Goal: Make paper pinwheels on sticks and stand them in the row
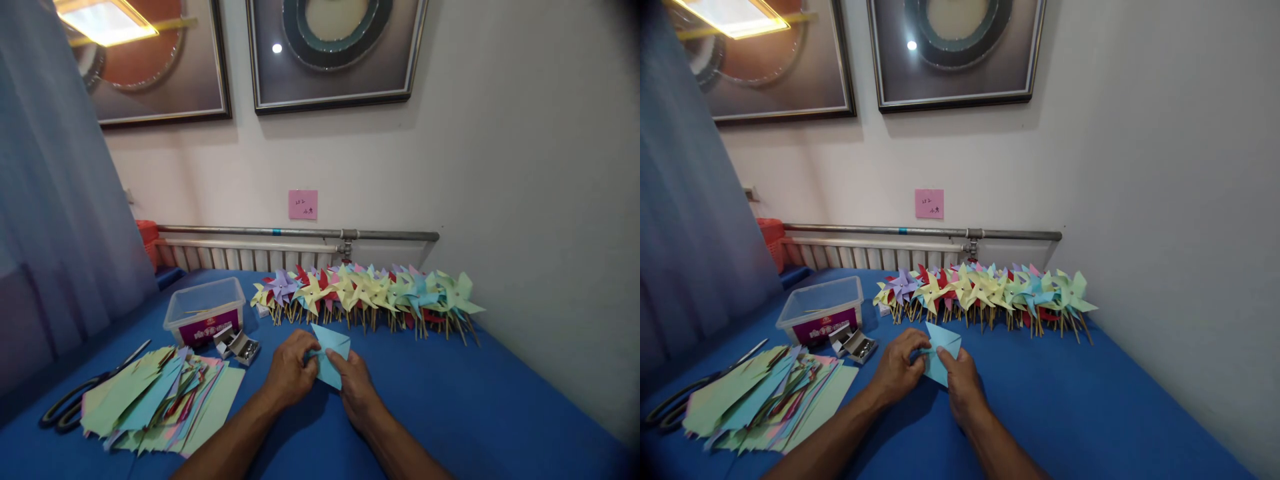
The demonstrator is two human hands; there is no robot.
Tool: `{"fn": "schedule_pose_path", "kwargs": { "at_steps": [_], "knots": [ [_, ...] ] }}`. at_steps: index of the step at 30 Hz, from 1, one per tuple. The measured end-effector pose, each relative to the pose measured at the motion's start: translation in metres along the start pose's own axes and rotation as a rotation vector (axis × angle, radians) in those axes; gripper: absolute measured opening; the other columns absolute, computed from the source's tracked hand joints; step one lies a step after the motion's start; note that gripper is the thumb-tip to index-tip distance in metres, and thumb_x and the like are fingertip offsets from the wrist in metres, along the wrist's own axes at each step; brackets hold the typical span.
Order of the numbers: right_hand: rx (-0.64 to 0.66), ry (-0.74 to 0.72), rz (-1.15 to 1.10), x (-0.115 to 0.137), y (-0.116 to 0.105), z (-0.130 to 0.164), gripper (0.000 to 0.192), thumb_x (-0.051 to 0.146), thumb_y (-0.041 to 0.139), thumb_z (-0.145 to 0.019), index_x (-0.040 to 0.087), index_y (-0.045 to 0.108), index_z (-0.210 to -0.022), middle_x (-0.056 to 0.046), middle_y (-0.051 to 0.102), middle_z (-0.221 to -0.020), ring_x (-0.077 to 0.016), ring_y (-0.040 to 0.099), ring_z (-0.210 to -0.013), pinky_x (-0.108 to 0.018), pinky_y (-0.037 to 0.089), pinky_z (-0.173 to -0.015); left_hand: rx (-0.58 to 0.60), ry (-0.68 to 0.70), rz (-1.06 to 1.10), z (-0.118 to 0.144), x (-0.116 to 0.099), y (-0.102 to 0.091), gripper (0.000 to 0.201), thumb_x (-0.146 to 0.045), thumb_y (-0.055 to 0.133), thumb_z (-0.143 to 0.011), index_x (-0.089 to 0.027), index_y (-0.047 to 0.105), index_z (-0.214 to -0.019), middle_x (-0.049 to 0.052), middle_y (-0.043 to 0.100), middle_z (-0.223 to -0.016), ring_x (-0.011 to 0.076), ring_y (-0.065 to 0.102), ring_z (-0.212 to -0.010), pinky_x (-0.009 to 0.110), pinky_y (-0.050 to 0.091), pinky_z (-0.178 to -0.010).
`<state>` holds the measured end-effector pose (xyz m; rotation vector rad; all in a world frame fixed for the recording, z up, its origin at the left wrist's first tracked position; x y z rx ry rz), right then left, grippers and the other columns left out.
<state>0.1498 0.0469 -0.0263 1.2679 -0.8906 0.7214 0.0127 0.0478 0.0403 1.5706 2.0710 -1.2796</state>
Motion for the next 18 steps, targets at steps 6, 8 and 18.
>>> {"fn": "schedule_pose_path", "kwargs": {
  "at_steps": [6, 8, 18],
  "knots": [
    [-0.014, -0.075, 0.177, 0.004, -0.008, -0.006, 0.041, 0.046, 0.085, -0.065, 0.019, 0.074, -0.094, -0.006, 0.08, -0.082, -0.0268, 0.073, -0.071, -0.034, 0.055, -0.065, 0.016, -0.518, 0.335, -0.004, 0.029, 0.002, 0.016, -0.031, 0.064, -0.075, -0.016, 0.066, -0.08, 0.0, 0.06, -0.068, 0.0143, 0.052, -0.063, 0.026, 0.039, -0.061],
    [0.009, -0.091, 0.243, 0.003, -0.008, -0.006, 0.043, 0.048, 0.084, -0.067, 0.018, 0.075, -0.096, -0.006, 0.08, -0.083, -0.0258, 0.072, -0.07, -0.033, 0.054, -0.063, 0.062, -0.628, 0.455, -0.003, 0.038, 0.008, 0.019, -0.034, 0.067, -0.07, -0.016, 0.063, -0.073, -0.003, 0.054, -0.061, 0.0122, 0.046, -0.057, 0.026, 0.034, -0.057],
    [0.081, -0.088, 0.355, 0.004, -0.001, -0.004, 0.046, 0.048, 0.08, -0.067, 0.017, 0.075, -0.101, -0.005, 0.078, -0.081, -0.0226, 0.068, -0.068, -0.031, 0.052, -0.061, 0.093, -0.7, 0.553, 0.001, 0.043, 0.016, 0.026, -0.03, 0.073, -0.057, -0.02, 0.049, -0.061, -0.008, 0.043, -0.051, 0.0077, 0.034, -0.049, 0.024, 0.024, -0.051]
  ]
}}
Point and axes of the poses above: each hand's wrist, its own z-axis away from the middle knuckle, its own y-axis out of the palm, x = y × z, the point moved 6 cm from there along -z, towards the middle knuckle
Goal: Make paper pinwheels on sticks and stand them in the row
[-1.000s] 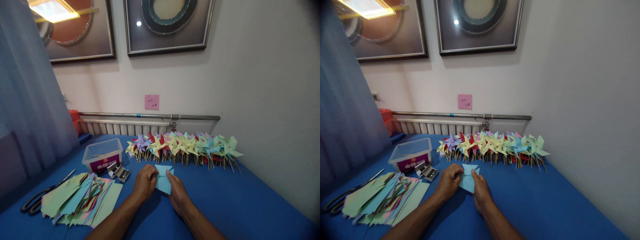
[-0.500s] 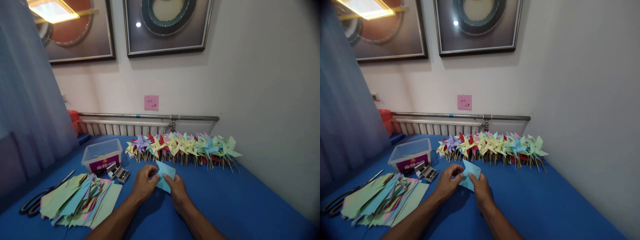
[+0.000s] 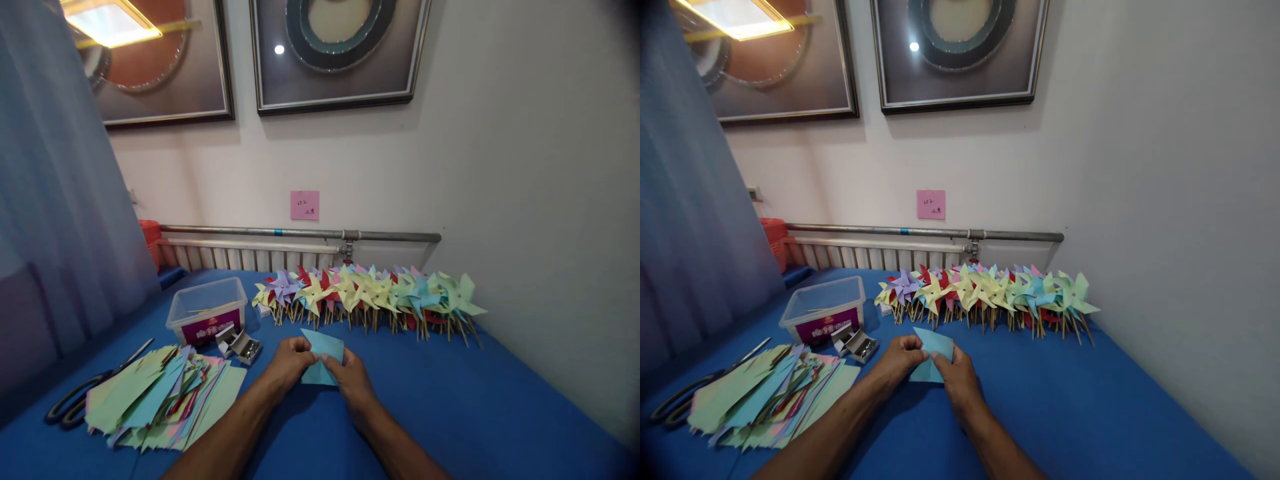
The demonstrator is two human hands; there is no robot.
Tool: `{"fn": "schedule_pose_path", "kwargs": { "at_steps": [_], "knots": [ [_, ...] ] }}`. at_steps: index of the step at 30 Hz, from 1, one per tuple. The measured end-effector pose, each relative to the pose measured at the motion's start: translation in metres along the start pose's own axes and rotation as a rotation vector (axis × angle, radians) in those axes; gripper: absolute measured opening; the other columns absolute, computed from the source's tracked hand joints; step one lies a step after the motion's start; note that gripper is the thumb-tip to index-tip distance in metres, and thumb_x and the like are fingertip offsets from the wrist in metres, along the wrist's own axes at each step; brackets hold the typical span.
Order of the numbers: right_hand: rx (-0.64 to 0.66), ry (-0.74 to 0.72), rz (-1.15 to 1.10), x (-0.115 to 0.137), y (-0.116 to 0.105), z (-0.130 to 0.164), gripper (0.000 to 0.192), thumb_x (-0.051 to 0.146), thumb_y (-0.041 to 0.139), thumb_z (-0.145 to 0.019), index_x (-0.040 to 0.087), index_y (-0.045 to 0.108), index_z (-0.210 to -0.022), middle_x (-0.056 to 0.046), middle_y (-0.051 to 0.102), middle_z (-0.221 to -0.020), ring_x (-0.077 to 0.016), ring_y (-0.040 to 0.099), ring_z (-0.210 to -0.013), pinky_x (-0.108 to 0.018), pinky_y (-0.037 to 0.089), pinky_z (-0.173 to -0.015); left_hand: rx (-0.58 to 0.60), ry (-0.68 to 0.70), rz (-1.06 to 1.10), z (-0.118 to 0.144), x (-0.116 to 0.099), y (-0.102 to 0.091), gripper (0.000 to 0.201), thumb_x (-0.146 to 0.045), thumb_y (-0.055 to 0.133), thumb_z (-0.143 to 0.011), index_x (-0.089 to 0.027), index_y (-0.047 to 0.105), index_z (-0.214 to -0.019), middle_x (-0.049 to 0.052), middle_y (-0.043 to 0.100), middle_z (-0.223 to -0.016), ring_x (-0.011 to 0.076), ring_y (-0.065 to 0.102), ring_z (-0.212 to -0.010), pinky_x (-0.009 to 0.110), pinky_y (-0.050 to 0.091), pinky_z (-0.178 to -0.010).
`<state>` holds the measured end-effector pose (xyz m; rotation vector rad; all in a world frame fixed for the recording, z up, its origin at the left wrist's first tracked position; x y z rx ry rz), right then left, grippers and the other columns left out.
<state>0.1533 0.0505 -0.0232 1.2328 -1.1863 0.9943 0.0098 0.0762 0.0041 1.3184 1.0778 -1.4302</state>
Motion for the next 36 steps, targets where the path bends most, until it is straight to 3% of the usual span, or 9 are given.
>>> {"fn": "schedule_pose_path", "kwargs": {
  "at_steps": [17, 28, 36],
  "knots": [
    [0.032, 0.01, -0.075, 0.002, 0.005, 0.003, 0.045, 0.047, 0.086, -0.066, 0.018, 0.076, -0.099, -0.004, 0.078, -0.08, -0.0206, 0.067, -0.065, -0.029, 0.05, -0.06, -0.017, -0.046, 0.07, 0.0, 0.007, 0.002, 0.025, -0.028, 0.075, -0.058, -0.019, 0.052, -0.06, -0.006, 0.051, -0.05, 0.0081, 0.04, -0.045, 0.023, 0.031, -0.048],
    [0.032, 0.062, -0.32, 0.01, 0.011, 0.007, 0.052, 0.067, 0.079, -0.07, 0.019, 0.071, -0.088, -0.005, 0.076, -0.076, -0.0258, 0.071, -0.074, -0.034, 0.053, -0.065, -0.053, -0.094, 0.064, -0.003, 0.014, 0.001, 0.027, -0.021, 0.076, -0.063, -0.019, 0.05, -0.059, -0.006, 0.049, -0.048, 0.0079, 0.039, -0.042, 0.023, 0.028, -0.046],
    [0.028, 0.114, -0.327, 0.008, 0.008, 0.01, 0.042, 0.053, 0.088, -0.066, 0.02, 0.067, -0.082, 0.003, 0.066, -0.062, -0.015, 0.058, -0.054, -0.026, 0.045, -0.055, 0.019, -0.055, -0.016, -0.008, 0.022, 0.005, 0.017, -0.019, 0.07, -0.063, -0.019, 0.053, -0.061, -0.005, 0.053, -0.051, 0.009, 0.042, -0.045, 0.023, 0.031, -0.049]
  ]
}}
Point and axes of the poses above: each hand's wrist, its own z-axis away from the middle knuckle, its own y-axis out of the palm, x = y × z, the point moved 6 cm from there along -z, towards the middle knuckle
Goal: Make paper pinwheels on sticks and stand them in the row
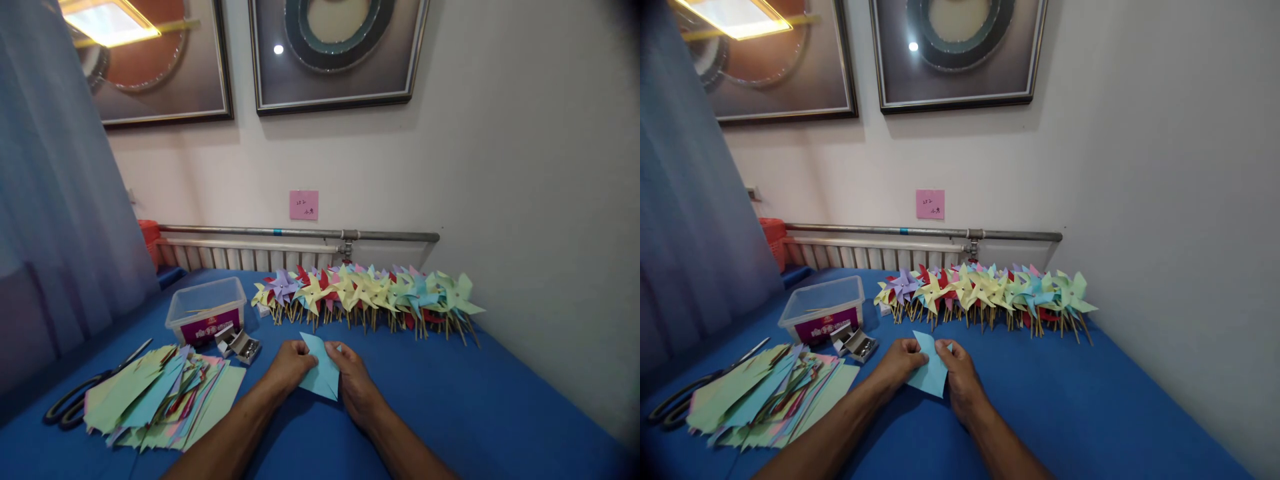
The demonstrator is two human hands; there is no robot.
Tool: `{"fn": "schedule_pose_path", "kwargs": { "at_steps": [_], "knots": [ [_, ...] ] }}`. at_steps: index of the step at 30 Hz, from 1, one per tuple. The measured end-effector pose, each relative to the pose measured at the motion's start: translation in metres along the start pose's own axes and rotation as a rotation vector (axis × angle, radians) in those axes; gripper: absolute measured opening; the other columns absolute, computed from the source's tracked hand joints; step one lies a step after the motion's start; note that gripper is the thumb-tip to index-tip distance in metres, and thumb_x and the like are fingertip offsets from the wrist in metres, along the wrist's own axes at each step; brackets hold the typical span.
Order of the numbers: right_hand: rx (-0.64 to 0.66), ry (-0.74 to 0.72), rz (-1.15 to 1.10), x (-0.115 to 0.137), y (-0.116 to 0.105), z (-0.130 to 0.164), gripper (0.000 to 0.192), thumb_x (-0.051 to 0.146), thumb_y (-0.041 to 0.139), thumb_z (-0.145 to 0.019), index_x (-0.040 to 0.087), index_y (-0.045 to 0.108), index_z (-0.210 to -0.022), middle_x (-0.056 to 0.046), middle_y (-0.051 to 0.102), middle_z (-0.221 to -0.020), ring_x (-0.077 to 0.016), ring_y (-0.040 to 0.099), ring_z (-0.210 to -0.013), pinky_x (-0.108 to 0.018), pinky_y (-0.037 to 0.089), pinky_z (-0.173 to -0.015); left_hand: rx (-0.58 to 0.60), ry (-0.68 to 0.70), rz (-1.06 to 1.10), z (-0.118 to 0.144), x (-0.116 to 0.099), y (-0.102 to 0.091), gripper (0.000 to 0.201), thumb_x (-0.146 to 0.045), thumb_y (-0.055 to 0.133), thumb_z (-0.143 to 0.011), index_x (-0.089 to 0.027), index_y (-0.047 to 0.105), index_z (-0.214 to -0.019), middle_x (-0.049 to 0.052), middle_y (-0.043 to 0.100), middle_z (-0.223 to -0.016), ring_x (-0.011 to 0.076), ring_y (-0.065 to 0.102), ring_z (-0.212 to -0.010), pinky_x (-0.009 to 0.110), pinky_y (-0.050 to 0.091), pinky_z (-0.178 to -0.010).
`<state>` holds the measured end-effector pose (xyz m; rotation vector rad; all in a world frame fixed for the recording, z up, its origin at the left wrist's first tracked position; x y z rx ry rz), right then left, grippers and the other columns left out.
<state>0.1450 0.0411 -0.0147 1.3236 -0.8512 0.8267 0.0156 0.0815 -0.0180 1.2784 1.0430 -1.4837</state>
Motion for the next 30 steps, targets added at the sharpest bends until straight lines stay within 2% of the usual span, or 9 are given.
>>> {"fn": "schedule_pose_path", "kwargs": {
  "at_steps": [10, 18, 22, 25, 30],
  "knots": [
    [-0.012, -0.034, 0.049, -0.009, -0.008, -0.008, 0.038, 0.04, 0.093, -0.059, 0.019, 0.068, -0.08, 0.003, 0.066, -0.062, -0.0137, 0.057, -0.053, -0.026, 0.046, -0.055, -0.001, -0.031, 0.025, 0.008, -0.011, 0.001, 0.016, -0.019, 0.067, -0.058, -0.019, 0.051, -0.058, -0.006, 0.05, -0.049, 0.0076, 0.04, -0.044, 0.022, 0.027, -0.046],
    [0.003, -0.142, 0.161, 0.003, -0.008, -0.01, 0.041, 0.043, 0.091, -0.062, 0.021, 0.074, -0.091, 0.0, 0.072, -0.078, -0.0168, 0.062, -0.063, -0.028, 0.049, -0.061, 0.009, -0.014, 0.006, 0.005, -0.009, 0.0, 0.019, -0.024, 0.071, -0.058, -0.019, 0.053, -0.059, -0.005, 0.051, -0.051, 0.0081, 0.04, -0.046, 0.023, 0.028, -0.047],
    [0.003, -0.209, 0.251, 0.011, -0.006, -0.007, 0.039, 0.051, 0.083, -0.071, 0.022, 0.077, -0.097, -0.002, 0.074, -0.083, -0.0182, 0.062, -0.069, -0.028, 0.049, -0.064, -0.007, 0.021, -0.061, 0.004, -0.008, -0.001, 0.02, -0.022, 0.07, -0.062, -0.02, 0.05, -0.059, -0.006, 0.048, -0.051, 0.008, 0.039, -0.045, 0.023, 0.027, -0.048],
    [0.002, -0.218, 0.278, 0.013, -0.006, -0.006, 0.038, 0.054, 0.08, -0.075, 0.022, 0.077, -0.094, -0.002, 0.073, -0.079, -0.0181, 0.061, -0.068, -0.028, 0.048, -0.064, -0.005, 0.06, -0.097, 0.006, -0.009, -0.001, 0.017, -0.02, 0.067, -0.065, -0.021, 0.051, -0.061, -0.006, 0.049, -0.052, 0.0086, 0.039, -0.045, 0.024, 0.028, -0.048],
    [-0.011, -0.206, 0.267, 0.009, -0.008, -0.008, 0.036, 0.049, 0.087, -0.066, 0.021, 0.074, -0.084, 0.0, 0.07, -0.075, -0.0163, 0.059, -0.064, -0.028, 0.046, -0.062, 0.014, 0.028, -0.08, 0.009, -0.01, 0.0, 0.016, -0.021, 0.067, -0.067, -0.021, 0.052, -0.061, -0.006, 0.05, -0.052, 0.0094, 0.039, -0.045, 0.025, 0.028, -0.049]
  ]
}}
Point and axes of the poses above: each hand's wrist, its own z-axis away from the middle knuckle, its own y-axis out of the palm, x = y × z, the point moved 6 cm from there along -z, towards the middle knuckle
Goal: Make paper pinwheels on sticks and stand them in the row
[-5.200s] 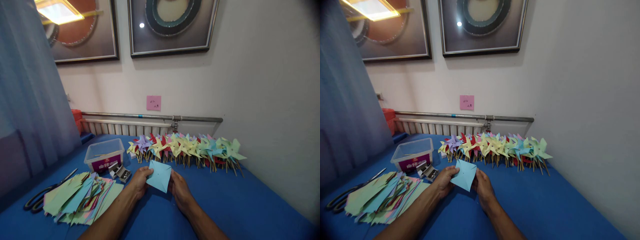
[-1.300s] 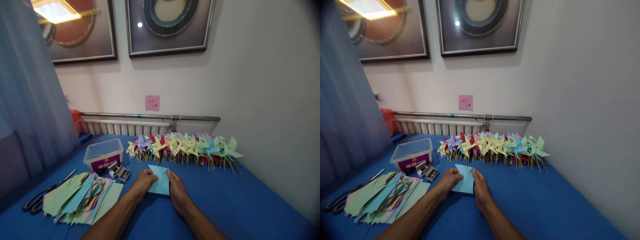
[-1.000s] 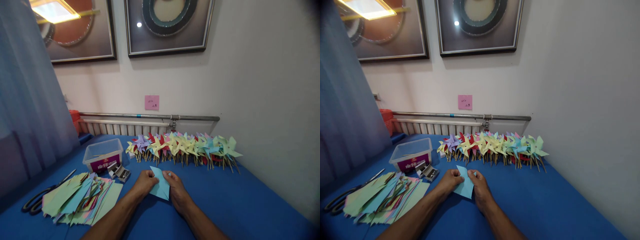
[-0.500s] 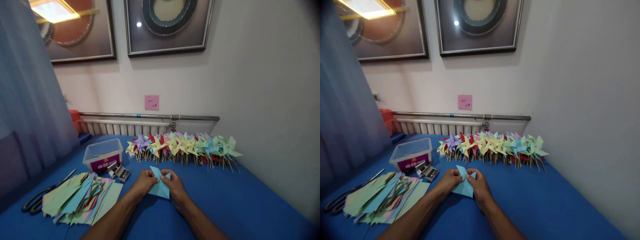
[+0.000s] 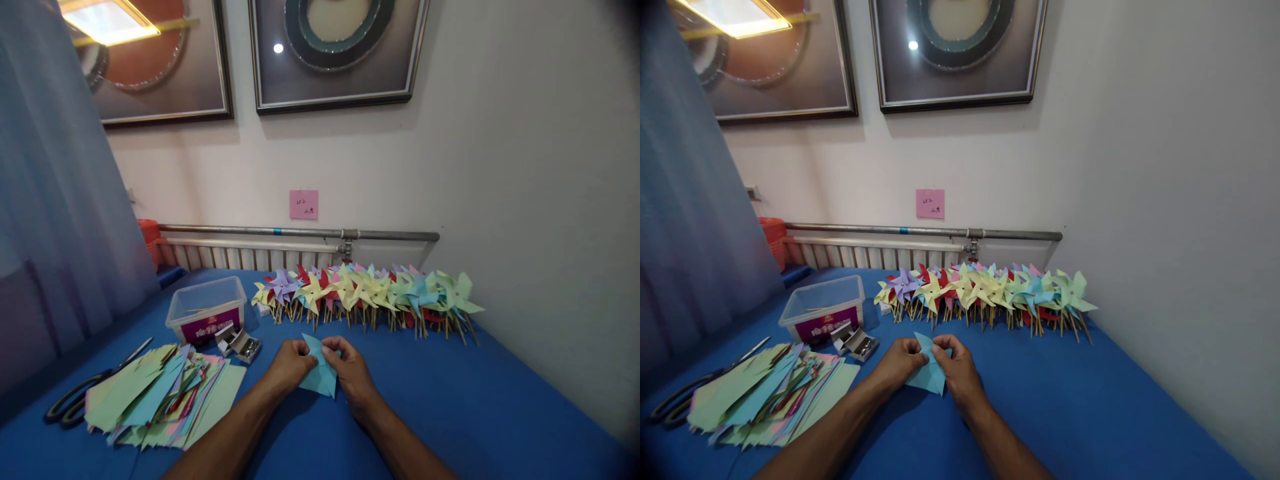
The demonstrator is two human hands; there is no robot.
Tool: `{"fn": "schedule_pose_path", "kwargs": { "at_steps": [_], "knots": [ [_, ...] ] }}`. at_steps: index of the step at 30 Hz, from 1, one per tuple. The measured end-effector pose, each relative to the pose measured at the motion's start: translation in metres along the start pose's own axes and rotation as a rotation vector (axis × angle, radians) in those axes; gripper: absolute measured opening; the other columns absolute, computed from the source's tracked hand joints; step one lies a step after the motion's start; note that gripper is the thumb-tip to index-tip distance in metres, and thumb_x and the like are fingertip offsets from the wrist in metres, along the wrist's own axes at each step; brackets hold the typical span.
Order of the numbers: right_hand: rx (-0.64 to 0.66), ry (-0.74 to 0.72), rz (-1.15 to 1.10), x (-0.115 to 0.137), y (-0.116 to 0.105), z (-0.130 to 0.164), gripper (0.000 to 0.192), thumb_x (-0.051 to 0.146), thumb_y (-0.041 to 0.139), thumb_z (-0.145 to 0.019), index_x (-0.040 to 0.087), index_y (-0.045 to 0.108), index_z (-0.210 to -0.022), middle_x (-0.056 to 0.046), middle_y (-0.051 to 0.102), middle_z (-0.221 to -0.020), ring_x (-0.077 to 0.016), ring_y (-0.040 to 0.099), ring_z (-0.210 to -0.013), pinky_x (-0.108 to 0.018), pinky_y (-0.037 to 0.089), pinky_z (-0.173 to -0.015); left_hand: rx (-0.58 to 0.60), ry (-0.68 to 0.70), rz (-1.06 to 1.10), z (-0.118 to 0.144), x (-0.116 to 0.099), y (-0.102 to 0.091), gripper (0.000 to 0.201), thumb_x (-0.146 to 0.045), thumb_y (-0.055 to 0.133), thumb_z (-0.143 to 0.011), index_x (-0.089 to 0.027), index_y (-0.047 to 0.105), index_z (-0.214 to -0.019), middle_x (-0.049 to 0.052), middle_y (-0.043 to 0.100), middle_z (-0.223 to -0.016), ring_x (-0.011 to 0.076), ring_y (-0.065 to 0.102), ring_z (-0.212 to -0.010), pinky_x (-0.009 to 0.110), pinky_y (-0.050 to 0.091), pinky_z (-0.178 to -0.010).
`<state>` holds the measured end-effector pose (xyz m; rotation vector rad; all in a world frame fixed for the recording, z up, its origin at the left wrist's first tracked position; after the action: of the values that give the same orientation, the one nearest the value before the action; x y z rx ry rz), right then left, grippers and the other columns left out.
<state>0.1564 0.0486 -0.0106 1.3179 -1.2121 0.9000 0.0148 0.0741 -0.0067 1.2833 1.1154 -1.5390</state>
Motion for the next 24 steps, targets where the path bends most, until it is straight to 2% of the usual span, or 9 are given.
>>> {"fn": "schedule_pose_path", "kwargs": {
  "at_steps": [5, 14, 19, 24],
  "knots": [
    [-0.005, 0.002, 0.044, -0.006, -0.002, -0.003, 0.032, 0.047, 0.085, -0.067, 0.022, 0.069, -0.08, 0.004, 0.063, -0.065, -0.0137, 0.05, -0.057, -0.026, 0.042, -0.058, -0.011, -0.035, 0.015, -0.001, 0.001, -0.001, 0.021, -0.022, 0.07, -0.066, -0.021, 0.05, -0.059, -0.007, 0.048, -0.05, 0.0087, 0.037, -0.045, 0.024, 0.026, -0.049],
    [0.015, -0.105, 0.288, 0.006, -0.002, -0.006, 0.024, 0.04, 0.077, -0.067, 0.022, 0.063, -0.075, 0.002, 0.062, -0.075, -0.0179, 0.055, -0.071, -0.029, 0.045, -0.068, 0.038, -0.063, 0.098, 0.004, -0.002, 0.002, 0.03, -0.035, 0.078, -0.058, -0.019, 0.052, -0.061, -0.005, 0.051, -0.052, 0.0085, 0.04, -0.048, 0.024, 0.028, -0.051],
    [0.025, -0.075, 0.33, 0.005, -0.002, -0.006, 0.027, 0.043, 0.073, -0.068, 0.023, 0.055, -0.072, 0.005, 0.054, -0.066, -0.0151, 0.047, -0.062, -0.027, 0.04, -0.059, 0.076, -0.066, 0.147, 0.006, -0.001, 0.003, 0.029, -0.036, 0.076, -0.057, -0.018, 0.055, -0.064, -0.005, 0.052, -0.053, 0.0086, 0.041, -0.047, 0.025, 0.029, -0.051],
    [0.058, -0.055, 0.303, 0.001, -0.003, -0.007, 0.03, 0.049, 0.071, -0.073, 0.023, 0.055, -0.071, 0.006, 0.051, -0.061, -0.0137, 0.043, -0.057, -0.026, 0.037, -0.056, 0.033, -0.07, 0.115, 0.005, -0.001, 0.001, 0.023, -0.028, 0.073, -0.057, -0.019, 0.053, -0.061, -0.006, 0.049, -0.049, 0.0075, 0.037, -0.045, 0.024, 0.026, -0.049]
  ]
}}
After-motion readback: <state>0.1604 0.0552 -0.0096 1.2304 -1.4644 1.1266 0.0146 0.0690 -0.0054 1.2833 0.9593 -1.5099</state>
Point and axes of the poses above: each hand's wrist, its own z-axis away from the middle knuckle, its own y-axis out of the palm, x = y × z, the point moved 6 cm from there along -z, towards the middle knuckle
